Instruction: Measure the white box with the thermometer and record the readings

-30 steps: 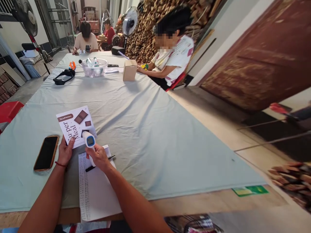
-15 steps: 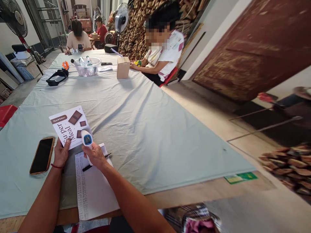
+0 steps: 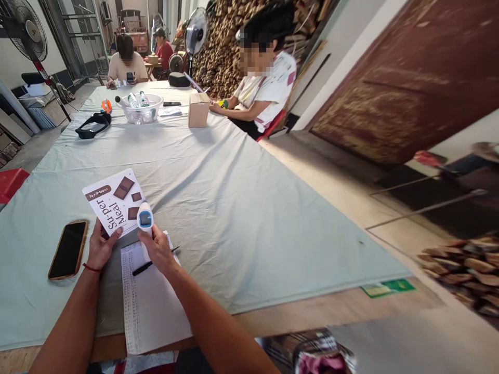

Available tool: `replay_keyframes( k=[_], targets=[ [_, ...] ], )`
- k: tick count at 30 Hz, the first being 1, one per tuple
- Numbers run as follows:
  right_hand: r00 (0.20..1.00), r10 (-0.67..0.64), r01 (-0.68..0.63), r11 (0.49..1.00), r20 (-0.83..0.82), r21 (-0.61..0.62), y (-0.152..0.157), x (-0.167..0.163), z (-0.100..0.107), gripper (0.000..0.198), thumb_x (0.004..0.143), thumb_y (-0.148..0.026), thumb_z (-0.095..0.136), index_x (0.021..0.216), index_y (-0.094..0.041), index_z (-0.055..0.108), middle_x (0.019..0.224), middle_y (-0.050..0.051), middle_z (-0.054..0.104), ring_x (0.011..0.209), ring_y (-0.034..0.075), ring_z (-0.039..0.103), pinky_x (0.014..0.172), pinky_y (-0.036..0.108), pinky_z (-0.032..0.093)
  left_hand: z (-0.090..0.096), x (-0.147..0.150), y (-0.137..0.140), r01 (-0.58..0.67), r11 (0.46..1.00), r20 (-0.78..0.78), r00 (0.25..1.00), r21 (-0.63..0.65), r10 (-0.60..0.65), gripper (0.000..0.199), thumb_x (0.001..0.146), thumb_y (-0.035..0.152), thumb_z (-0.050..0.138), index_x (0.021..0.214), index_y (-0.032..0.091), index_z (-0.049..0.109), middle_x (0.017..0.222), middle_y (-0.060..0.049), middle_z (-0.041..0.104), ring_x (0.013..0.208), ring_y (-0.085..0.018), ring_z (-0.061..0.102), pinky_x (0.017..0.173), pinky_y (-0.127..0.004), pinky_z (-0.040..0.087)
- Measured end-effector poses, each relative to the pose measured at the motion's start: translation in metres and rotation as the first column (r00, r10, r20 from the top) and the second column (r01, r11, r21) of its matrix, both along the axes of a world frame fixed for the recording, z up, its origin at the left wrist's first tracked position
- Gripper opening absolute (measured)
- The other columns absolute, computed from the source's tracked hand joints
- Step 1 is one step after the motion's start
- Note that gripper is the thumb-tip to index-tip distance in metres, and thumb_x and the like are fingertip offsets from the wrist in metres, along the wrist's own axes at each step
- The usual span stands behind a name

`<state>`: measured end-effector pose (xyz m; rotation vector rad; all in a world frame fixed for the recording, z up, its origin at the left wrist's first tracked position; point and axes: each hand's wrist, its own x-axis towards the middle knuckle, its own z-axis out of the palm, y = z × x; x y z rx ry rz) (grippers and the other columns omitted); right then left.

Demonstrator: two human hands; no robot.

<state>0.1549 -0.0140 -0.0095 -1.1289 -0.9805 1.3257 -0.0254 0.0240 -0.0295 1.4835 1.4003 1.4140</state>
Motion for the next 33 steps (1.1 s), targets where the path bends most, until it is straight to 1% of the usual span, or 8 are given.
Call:
replay_keyframes(
  k=[10,19,23,25,27,29,31,33],
  targets=[
    [0.948,-0.314,0.317,0.937,-0.048,0.148,0.005,0.011,0.006,0.034,0.073,-0.054,0.066,0.076,-0.022,0.055,0.063,-0.004,0.049,0.06,0.012,0.042,0.057,0.026,0.038,-0.008,-0.017,0.013,-0.322,0.937,0.072,0.946,0.137,0.315,0.094,0.065,0.048,0.085,0.142,0.016,0.04,0.122,-0.016,0.061,0.104,-0.025,0.065,0.088,-0.041,0.057],
    [0.946,-0.312,0.323,0.926,-0.088,0.196,0.004,0.011,0.005,0.033,0.079,-0.053,0.064,0.075,-0.022,0.055,0.065,-0.003,0.051,0.06,0.013,0.045,0.057,0.027,0.04,-0.014,-0.021,0.016,-0.321,0.937,0.027,0.947,0.139,0.321,0.087,0.069,0.045,0.083,0.141,0.017,0.043,0.122,-0.015,0.062,0.104,-0.026,0.066,0.093,-0.045,0.056],
    [0.925,-0.358,0.323,0.916,0.125,0.237,0.011,0.028,0.003,0.037,0.081,-0.058,0.06,0.082,-0.021,0.059,0.07,-0.001,0.055,0.065,0.015,0.05,0.062,0.029,0.045,-0.018,-0.022,0.018,-0.291,0.944,-0.017,0.955,0.153,0.297,0.088,0.07,0.039,0.081,0.145,0.018,0.039,0.131,-0.016,0.059,0.114,-0.028,0.063,0.097,-0.046,0.054],
    [0.834,-0.417,0.325,0.9,0.361,0.289,0.015,0.052,0.001,0.042,0.079,-0.057,0.063,0.099,-0.02,0.064,0.088,0.004,0.062,0.078,0.02,0.056,0.072,0.032,0.049,-0.021,-0.021,0.019,-0.271,0.95,-0.058,0.957,0.155,0.283,0.092,0.069,0.034,0.082,0.148,0.019,0.036,0.136,-0.016,0.057,0.122,-0.03,0.059,0.103,-0.046,0.051],
    [0.649,-0.426,0.314,0.905,0.631,0.287,0.017,0.082,-0.003,0.049,0.076,-0.051,0.069,0.113,-0.019,0.065,0.11,0.011,0.061,0.096,0.025,0.058,0.082,0.036,0.05,-0.024,-0.019,0.019,-0.258,0.957,-0.114,0.955,0.136,0.274,0.096,0.068,0.028,0.081,0.15,0.02,0.033,0.138,-0.015,0.056,0.127,-0.031,0.056,0.108,-0.048,0.047],
    [0.438,-0.28,0.306,0.94,0.854,0.151,0.016,0.11,-0.009,0.048,0.078,-0.041,0.069,0.121,-0.02,0.063,0.119,0.014,0.058,0.104,0.026,0.058,0.086,0.037,0.048,-0.025,-0.017,0.019,-0.252,0.96,-0.174,0.947,0.121,0.271,0.092,0.069,0.025,0.079,0.149,0.019,0.035,0.136,-0.015,0.056,0.127,-0.031,0.055,0.11,-0.048,0.045],
    [0.283,-0.129,0.313,0.949,0.95,0.036,0.013,0.13,-0.016,0.043,0.081,-0.036,0.067,0.122,-0.022,0.064,0.119,0.013,0.059,0.106,0.027,0.058,0.088,0.037,0.047,-0.024,-0.015,0.016,-0.284,0.947,-0.213,0.926,0.151,0.311,0.078,0.07,0.026,0.077,0.141,0.017,0.045,0.13,-0.015,0.057,0.123,-0.03,0.056,0.107,-0.046,0.046],
    [0.174,-0.16,0.353,0.931,0.972,0.09,0.009,0.138,-0.021,0.043,0.081,-0.032,0.069,0.122,-0.02,0.064,0.12,0.016,0.059,0.11,0.031,0.056,0.093,0.042,0.044,-0.02,-0.012,0.012,-0.369,0.903,-0.209,0.886,0.22,0.413,0.057,0.072,0.03,0.075,0.123,0.016,0.056,0.117,-0.012,0.06,0.108,-0.026,0.06,0.097,-0.042,0.051]
  ],
)
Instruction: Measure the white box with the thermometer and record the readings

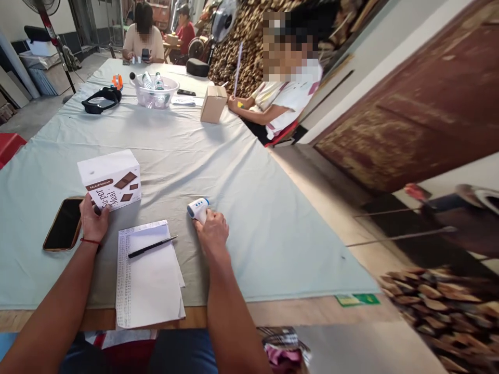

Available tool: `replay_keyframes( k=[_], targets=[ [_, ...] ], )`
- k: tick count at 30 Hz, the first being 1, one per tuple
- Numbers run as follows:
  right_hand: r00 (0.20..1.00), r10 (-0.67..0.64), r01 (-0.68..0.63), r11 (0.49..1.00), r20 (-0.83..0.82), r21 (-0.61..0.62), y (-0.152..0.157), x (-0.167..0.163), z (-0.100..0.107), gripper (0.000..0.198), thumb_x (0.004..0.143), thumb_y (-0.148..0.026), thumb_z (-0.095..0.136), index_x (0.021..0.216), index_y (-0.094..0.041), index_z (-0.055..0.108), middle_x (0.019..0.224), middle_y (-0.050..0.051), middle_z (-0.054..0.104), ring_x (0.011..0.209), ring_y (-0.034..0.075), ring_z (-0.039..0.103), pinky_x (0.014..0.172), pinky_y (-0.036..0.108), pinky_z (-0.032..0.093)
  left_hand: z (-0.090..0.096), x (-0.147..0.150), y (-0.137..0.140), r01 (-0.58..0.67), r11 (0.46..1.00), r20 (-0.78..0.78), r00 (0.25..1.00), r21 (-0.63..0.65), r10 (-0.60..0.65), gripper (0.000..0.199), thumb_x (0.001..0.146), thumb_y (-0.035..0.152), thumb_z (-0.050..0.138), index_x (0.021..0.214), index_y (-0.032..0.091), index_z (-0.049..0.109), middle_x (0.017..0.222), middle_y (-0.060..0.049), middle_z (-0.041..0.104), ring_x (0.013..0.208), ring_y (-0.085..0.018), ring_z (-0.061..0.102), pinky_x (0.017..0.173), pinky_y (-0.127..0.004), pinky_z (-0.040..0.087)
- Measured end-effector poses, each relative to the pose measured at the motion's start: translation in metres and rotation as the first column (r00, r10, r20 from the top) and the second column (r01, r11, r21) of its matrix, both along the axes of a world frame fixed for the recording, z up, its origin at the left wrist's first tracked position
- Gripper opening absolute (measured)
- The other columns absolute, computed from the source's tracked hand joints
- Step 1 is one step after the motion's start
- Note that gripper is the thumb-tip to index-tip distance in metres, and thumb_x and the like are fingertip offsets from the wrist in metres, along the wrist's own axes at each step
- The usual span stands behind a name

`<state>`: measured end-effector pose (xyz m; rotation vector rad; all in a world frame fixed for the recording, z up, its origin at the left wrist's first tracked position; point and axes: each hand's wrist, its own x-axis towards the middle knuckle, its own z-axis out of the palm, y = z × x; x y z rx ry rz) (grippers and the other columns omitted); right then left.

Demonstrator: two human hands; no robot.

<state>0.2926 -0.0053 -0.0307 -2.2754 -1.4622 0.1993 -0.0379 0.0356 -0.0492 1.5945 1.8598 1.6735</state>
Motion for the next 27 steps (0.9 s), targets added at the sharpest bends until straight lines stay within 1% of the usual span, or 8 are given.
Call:
replay_keyframes(
  k=[3,6,8,9,12,15,21,27],
  targets=[
    [0.99,0.139,-0.14,0.963,0.024,0.229,-0.005,-0.011,-0.004,0.035,0.081,-0.028,0.069,0.115,-0.019,0.069,0.119,0.018,0.061,0.112,0.033,0.055,0.097,0.047,0.04,0.01,0.006,-0.012,-0.042,0.996,0.005,0.999,0.073,0.041,0.028,0.077,0.037,0.07,0.094,0.018,0.06,0.081,-0.001,0.057,0.069,-0.015,0.056,0.07,-0.031,0.052],
    [0.793,0.604,-0.564,0.776,-0.076,0.281,-0.009,-0.036,-0.005,0.012,0.083,-0.029,0.069,0.092,-0.026,0.076,0.095,0.008,0.066,0.095,0.025,0.061,0.094,0.041,0.041,0.02,0.014,-0.025,0.248,0.969,-0.098,0.964,0.006,-0.246,0.029,0.083,0.042,0.063,0.066,0.021,0.051,0.058,0.004,0.046,0.052,-0.011,0.044,0.055,-0.025,0.042],
    [0.641,0.75,-0.713,0.66,-0.162,0.238,-0.012,-0.049,-0.005,0.006,0.079,-0.027,0.072,0.081,-0.029,0.078,0.081,0.002,0.064,0.086,0.02,0.061,0.091,0.038,0.041,0.025,0.018,-0.031,0.43,0.893,-0.192,0.873,-0.131,-0.448,0.029,0.083,0.04,0.062,0.063,0.021,0.052,0.057,0.003,0.048,0.052,-0.011,0.045,0.055,-0.024,0.041],
    [0.607,0.772,-0.742,0.635,-0.188,0.216,-0.014,-0.052,-0.005,0.008,0.077,-0.024,0.073,0.079,-0.03,0.078,0.078,0.001,0.062,0.084,0.019,0.061,0.091,0.037,0.041,0.027,0.019,-0.033,0.482,0.851,-0.234,0.821,-0.207,-0.521,0.023,0.081,0.037,0.063,0.066,0.021,0.056,0.06,0.002,0.053,0.056,-0.012,0.048,0.057,-0.025,0.042],
    [0.584,0.786,-0.771,0.615,-0.203,0.164,-0.018,-0.052,-0.003,0.017,0.072,-0.015,0.071,0.076,-0.03,0.079,0.079,0.0,0.062,0.085,0.018,0.06,0.096,0.039,0.038,0.03,0.02,-0.034,0.539,0.751,-0.355,0.665,-0.382,-0.658,0.015,0.069,0.027,0.069,0.084,0.021,0.067,0.08,-0.003,0.066,0.073,-0.018,0.06,0.07,-0.031,0.049],
    [0.545,0.805,-0.808,0.579,-0.235,0.108,-0.022,-0.043,0.003,0.019,0.07,-0.014,0.072,0.08,-0.029,0.079,0.085,0.001,0.064,0.09,0.019,0.06,0.101,0.042,0.037,0.029,0.02,-0.032,0.543,0.71,-0.416,0.577,-0.448,-0.703,0.019,0.067,0.017,0.066,0.085,0.02,0.07,0.082,-0.005,0.068,0.08,-0.022,0.062,0.079,-0.036,0.05],
    [0.539,0.812,-0.831,0.556,-0.222,0.013,-0.026,-0.034,0.005,0.03,0.065,-0.01,0.071,0.088,-0.028,0.078,0.093,0.002,0.065,0.096,0.022,0.061,0.101,0.043,0.038,0.021,0.017,-0.029,0.536,0.71,-0.364,0.616,-0.457,-0.699,0.019,0.074,0.019,0.063,0.091,0.02,0.071,0.077,-0.003,0.067,0.073,-0.02,0.061,0.077,-0.035,0.05],
    [0.628,0.749,-0.75,0.655,-0.212,0.092,-0.023,-0.032,0.005,0.023,0.063,-0.005,0.062,0.07,-0.025,0.072,0.071,-0.001,0.061,0.075,0.017,0.059,0.089,0.038,0.04,0.014,0.019,-0.028,0.491,0.757,-0.367,0.671,-0.431,-0.644,0.018,0.08,0.024,0.063,0.095,0.022,0.072,0.084,-0.005,0.069,0.079,-0.022,0.064,0.079,-0.036,0.05]
  ],
)
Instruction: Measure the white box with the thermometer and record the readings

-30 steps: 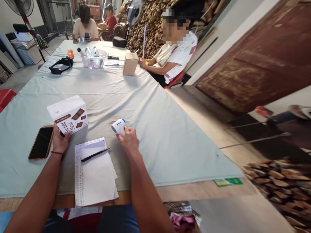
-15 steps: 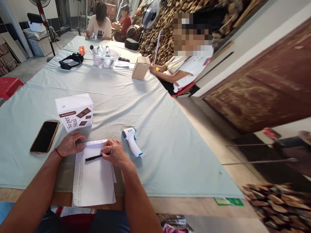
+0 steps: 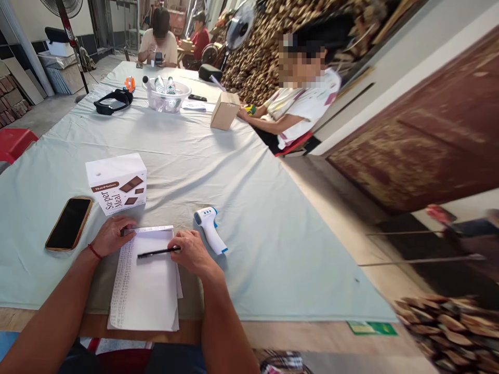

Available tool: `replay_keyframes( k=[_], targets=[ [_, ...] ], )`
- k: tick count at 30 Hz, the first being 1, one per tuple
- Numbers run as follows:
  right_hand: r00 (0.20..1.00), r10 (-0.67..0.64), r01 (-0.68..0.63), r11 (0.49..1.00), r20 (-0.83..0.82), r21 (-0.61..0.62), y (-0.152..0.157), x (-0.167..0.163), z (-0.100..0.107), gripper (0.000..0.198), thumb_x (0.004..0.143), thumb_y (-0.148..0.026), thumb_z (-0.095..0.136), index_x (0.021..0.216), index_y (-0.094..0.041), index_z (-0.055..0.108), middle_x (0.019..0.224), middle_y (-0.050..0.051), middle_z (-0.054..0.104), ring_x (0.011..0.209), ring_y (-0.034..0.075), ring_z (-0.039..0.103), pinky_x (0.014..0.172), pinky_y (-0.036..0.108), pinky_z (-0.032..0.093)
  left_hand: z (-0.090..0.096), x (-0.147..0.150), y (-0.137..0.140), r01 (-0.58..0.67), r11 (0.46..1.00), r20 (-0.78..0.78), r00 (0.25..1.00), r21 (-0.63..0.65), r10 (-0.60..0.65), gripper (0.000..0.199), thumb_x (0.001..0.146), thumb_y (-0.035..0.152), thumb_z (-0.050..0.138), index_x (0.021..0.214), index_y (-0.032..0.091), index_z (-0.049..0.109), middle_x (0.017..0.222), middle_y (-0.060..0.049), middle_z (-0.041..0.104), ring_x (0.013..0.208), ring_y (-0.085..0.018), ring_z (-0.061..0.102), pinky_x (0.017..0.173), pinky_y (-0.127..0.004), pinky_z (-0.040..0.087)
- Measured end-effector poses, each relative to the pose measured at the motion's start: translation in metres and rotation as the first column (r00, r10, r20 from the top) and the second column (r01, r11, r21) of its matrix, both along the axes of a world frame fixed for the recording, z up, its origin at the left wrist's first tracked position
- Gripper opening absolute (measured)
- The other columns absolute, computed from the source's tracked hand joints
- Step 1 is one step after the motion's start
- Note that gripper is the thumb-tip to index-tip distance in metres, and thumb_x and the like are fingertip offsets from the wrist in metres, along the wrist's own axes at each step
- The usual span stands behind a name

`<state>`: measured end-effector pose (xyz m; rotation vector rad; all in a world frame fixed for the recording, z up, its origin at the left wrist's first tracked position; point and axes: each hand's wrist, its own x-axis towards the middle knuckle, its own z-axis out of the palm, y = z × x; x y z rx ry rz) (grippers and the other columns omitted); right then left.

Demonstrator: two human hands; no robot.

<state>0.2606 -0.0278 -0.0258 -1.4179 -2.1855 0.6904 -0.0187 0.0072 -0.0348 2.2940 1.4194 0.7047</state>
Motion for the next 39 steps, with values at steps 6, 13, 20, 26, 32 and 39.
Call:
replay_keyframes(
  k=[6,13,20,26,32,39],
  targets=[
    [0.73,-0.301,0.353,0.935,-0.613,-0.039,0.002,-0.018,0.011,0.011,0.07,-0.031,0.064,0.069,-0.024,0.055,0.063,-0.003,0.056,0.061,0.015,0.05,0.063,0.03,0.042,-0.009,0.013,0.005,-0.125,0.99,-0.044,0.991,0.072,0.128,0.015,0.084,0.026,0.064,0.096,0.022,0.073,0.091,-0.007,0.07,0.09,-0.025,0.064,0.085,-0.039,0.048],
    [0.469,-0.305,0.22,0.949,-0.829,-0.225,0.0,-0.067,0.01,0.013,0.072,-0.032,0.054,0.079,-0.023,0.06,0.066,-0.001,0.066,0.064,0.017,0.06,0.065,0.033,0.048,-0.012,0.016,0.007,-0.155,0.984,-0.065,0.985,0.089,0.161,0.015,0.085,0.024,0.063,0.095,0.021,0.073,0.089,-0.008,0.068,0.092,-0.027,0.063,0.084,-0.04,0.047],
    [0.556,-0.439,0.269,0.899,-0.706,-0.347,0.009,-0.085,-0.009,0.018,0.065,-0.038,0.068,0.071,-0.021,0.063,0.061,-0.003,0.06,0.058,0.013,0.051,0.056,0.027,0.041,-0.011,0.016,0.003,-0.139,0.989,0.003,0.99,0.047,0.139,0.014,0.084,0.023,0.063,0.092,0.022,0.074,0.093,-0.008,0.07,0.093,-0.026,0.064,0.086,-0.04,0.047],
    [0.678,-0.424,0.136,0.875,-0.601,-0.464,0.026,-0.083,-0.009,0.026,0.061,-0.042,0.073,0.07,-0.019,0.064,0.052,-0.006,0.051,0.049,0.009,0.04,0.048,0.023,0.03,-0.009,0.015,0.002,-0.113,0.992,0.004,0.994,0.056,0.113,0.021,0.083,0.016,0.058,0.092,0.023,0.075,0.093,-0.008,0.071,0.092,-0.025,0.065,0.084,-0.039,0.048],
    [0.59,-0.418,0.344,0.904,-0.691,-0.253,0.017,-0.098,-0.024,0.02,0.065,-0.041,0.065,0.07,-0.023,0.061,0.063,-0.002,0.06,0.06,0.015,0.052,0.06,0.029,0.044,-0.007,0.014,0.002,-0.123,0.992,-0.004,0.992,0.035,0.123,0.021,0.083,0.014,0.059,0.095,0.022,0.074,0.096,-0.008,0.072,0.095,-0.026,0.065,0.085,-0.04,0.048],
    [0.645,-0.38,0.367,0.915,-0.663,-0.167,0.017,-0.1,-0.023,0.013,0.068,-0.036,0.058,0.063,-0.024,0.06,0.062,0.0,0.06,0.063,0.017,0.054,0.065,0.032,0.047,-0.009,0.012,0.003,-0.103,0.994,-0.002,0.995,0.046,0.104,0.019,0.085,0.015,0.058,0.09,0.022,0.075,0.095,-0.007,0.071,0.094,-0.025,0.065,0.087,-0.041,0.048]
  ],
)
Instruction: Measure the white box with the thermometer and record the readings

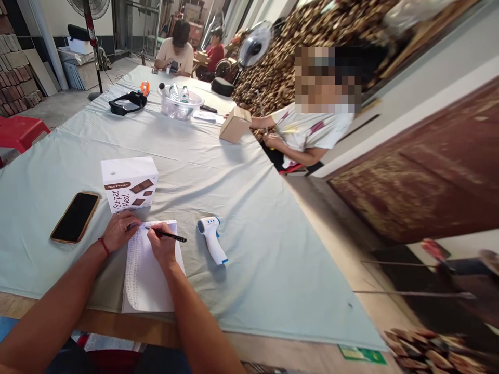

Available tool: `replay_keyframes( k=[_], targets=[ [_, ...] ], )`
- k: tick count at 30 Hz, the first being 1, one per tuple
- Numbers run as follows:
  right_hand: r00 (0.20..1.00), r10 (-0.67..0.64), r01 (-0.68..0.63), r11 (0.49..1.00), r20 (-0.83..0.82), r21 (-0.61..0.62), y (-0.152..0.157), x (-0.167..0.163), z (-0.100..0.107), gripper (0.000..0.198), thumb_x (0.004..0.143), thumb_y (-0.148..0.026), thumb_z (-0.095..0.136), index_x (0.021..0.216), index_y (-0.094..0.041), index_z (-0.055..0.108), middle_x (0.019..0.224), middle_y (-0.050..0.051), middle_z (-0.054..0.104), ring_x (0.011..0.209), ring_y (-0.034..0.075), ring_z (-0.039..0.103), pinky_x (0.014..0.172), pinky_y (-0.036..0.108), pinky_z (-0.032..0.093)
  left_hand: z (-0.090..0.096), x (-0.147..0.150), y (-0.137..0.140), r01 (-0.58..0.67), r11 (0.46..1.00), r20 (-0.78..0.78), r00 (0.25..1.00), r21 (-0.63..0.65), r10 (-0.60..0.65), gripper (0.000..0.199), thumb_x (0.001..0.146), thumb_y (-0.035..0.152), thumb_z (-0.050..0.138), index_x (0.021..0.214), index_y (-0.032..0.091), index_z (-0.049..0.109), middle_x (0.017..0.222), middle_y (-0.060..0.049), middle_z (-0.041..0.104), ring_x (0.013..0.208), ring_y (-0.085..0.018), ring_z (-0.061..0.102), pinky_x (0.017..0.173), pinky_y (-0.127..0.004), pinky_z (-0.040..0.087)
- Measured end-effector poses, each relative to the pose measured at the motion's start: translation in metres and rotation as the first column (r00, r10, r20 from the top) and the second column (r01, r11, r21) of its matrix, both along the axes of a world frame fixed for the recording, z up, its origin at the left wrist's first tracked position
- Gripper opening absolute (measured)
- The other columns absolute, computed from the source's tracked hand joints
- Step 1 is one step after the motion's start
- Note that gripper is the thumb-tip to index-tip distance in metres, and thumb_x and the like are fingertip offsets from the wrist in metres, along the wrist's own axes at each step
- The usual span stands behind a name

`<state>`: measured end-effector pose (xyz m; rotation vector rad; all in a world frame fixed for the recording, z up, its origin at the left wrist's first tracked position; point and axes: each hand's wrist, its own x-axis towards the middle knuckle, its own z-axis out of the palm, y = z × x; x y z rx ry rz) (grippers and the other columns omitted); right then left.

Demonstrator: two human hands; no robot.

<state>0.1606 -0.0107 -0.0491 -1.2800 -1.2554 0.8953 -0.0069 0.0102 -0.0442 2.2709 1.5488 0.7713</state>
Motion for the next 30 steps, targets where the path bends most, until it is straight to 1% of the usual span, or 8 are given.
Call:
replay_keyframes(
  k=[5,10,13,17,19,21,25,30],
  targets=[
    [0.999,0.017,-0.016,0.999,0.029,-0.028,0.003,-0.001,-0.002,0.015,0.068,-0.038,0.058,0.065,-0.024,0.062,0.063,0.0,0.063,0.064,0.018,0.056,0.065,0.032,0.048,-0.002,-0.001,0.0,0.005,1.0,-0.012,1.0,0.014,-0.005,0.02,0.085,0.017,0.059,0.092,0.024,0.077,0.095,-0.007,0.07,0.095,-0.025,0.064,0.088,-0.042,0.049],
    [0.997,0.0,0.0,1.0,0.073,-0.003,0.002,-0.003,-0.006,0.016,0.07,-0.039,0.056,0.067,-0.024,0.061,0.063,0.0,0.063,0.064,0.019,0.058,0.066,0.033,0.049,-0.005,-0.002,0.001,-0.001,0.999,0.003,1.0,0.045,0.001,0.023,0.085,0.014,0.057,0.092,0.024,0.077,0.095,-0.007,0.07,0.095,-0.025,0.065,0.088,-0.043,0.051],
    [0.997,-0.007,0.006,1.0,0.079,0.021,0.002,-0.003,-0.008,0.017,0.072,-0.04,0.056,0.066,-0.024,0.06,0.063,0.0,0.062,0.064,0.019,0.057,0.065,0.033,0.049,-0.006,-0.004,0.003,-0.009,0.997,0.086,0.996,0.071,0.003,0.03,0.084,0.008,0.051,0.093,0.022,0.076,0.094,-0.006,0.07,0.093,-0.023,0.066,0.087,-0.04,0.054],
    [0.997,-0.027,0.024,0.999,0.071,0.046,0.003,-0.003,-0.01,0.018,0.072,-0.04,0.055,0.065,-0.025,0.06,0.061,0.0,0.062,0.063,0.019,0.057,0.063,0.032,0.048,-0.006,-0.007,0.003,-0.097,0.989,0.258,0.964,0.113,0.065,0.032,0.085,0.007,0.046,0.094,0.02,0.074,0.093,-0.006,0.07,0.093,-0.021,0.066,0.087,-0.036,0.056],
    [0.997,-0.026,0.022,0.999,0.074,0.049,0.003,-0.003,-0.011,0.017,0.073,-0.039,0.055,0.065,-0.025,0.06,0.061,0.0,0.062,0.063,0.019,0.057,0.062,0.032,0.048,-0.006,-0.007,0.003,-0.13,0.987,0.3,0.949,0.098,0.095,0.029,0.085,0.009,0.048,0.093,0.02,0.074,0.093,-0.005,0.07,0.09,-0.02,0.066,0.086,-0.036,0.057],
    [0.997,-0.021,0.017,0.999,0.076,0.049,0.003,-0.003,-0.011,0.017,0.073,-0.039,0.055,0.066,-0.025,0.06,0.061,0.0,0.062,0.063,0.019,0.057,0.062,0.031,0.048,-0.006,-0.007,0.002,-0.137,0.988,0.306,0.946,0.072,0.109,0.023,0.084,0.012,0.053,0.092,0.02,0.073,0.093,-0.005,0.07,0.089,-0.02,0.066,0.085,-0.036,0.057],
    [0.997,-0.02,0.016,0.999,0.074,0.051,0.003,-0.002,-0.011,0.017,0.073,-0.039,0.056,0.066,-0.024,0.061,0.063,0.0,0.063,0.064,0.019,0.058,0.063,0.032,0.049,-0.004,-0.005,0.001,-0.111,0.994,0.28,0.955,0.024,0.1,0.015,0.079,0.014,0.063,0.088,0.02,0.074,0.091,-0.004,0.07,0.091,-0.021,0.066,0.087,-0.036,0.057],
    [0.996,-0.029,0.024,0.998,0.088,0.055,0.003,-0.002,-0.012,0.017,0.072,-0.039,0.056,0.065,-0.025,0.06,0.064,0.0,0.064,0.066,0.019,0.058,0.066,0.033,0.049,-0.001,-0.004,0.001,-0.096,0.995,0.226,0.969,-0.034,0.101,0.015,0.077,0.012,0.065,0.087,0.02,0.075,0.091,-0.006,0.07,0.093,-0.022,0.066,0.089,-0.038,0.056]
  ],
)
